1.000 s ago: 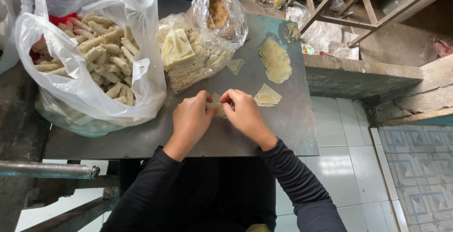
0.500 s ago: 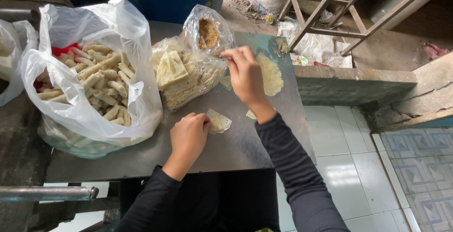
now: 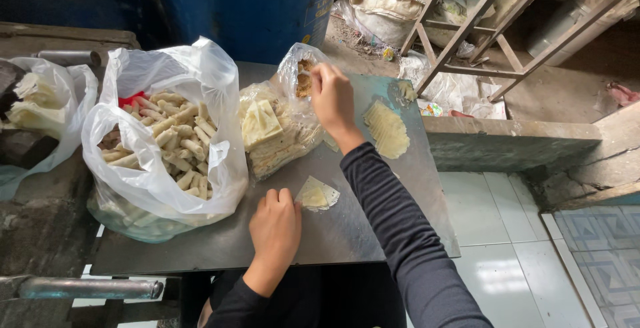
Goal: The person sits at a metal table and folds thin dough sheets into triangular wrappers. They place brown filling from a plastic bag onto a wrapper, fold the dough over the filling to enclose it, and set the finished filled piece into a large bag of similar pieces.
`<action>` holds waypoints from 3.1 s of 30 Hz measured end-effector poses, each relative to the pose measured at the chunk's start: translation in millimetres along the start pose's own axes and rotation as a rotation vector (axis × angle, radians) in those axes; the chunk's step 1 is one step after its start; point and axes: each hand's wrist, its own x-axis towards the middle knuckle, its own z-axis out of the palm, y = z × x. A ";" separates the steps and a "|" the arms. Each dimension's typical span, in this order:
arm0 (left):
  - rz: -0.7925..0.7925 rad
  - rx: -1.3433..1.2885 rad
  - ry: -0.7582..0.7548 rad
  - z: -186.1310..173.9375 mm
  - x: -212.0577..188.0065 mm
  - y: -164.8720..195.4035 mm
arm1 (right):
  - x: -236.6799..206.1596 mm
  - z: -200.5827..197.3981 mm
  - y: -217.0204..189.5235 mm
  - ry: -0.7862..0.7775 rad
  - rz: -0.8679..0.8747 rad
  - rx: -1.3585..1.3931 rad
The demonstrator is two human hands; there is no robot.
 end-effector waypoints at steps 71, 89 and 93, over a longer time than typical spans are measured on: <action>-0.192 -0.739 -0.066 -12.1 10.7 5.8 | -140.7 -175.6 -45.3 -0.168 0.145 0.509; 0.047 -0.612 -0.045 -7.0 13.4 3.9 | -155.2 -128.5 -76.9 -0.393 0.199 -0.197; 0.146 -0.514 -0.032 -7.3 12.7 -0.9 | -170.8 -122.4 -82.8 -0.394 0.282 -0.250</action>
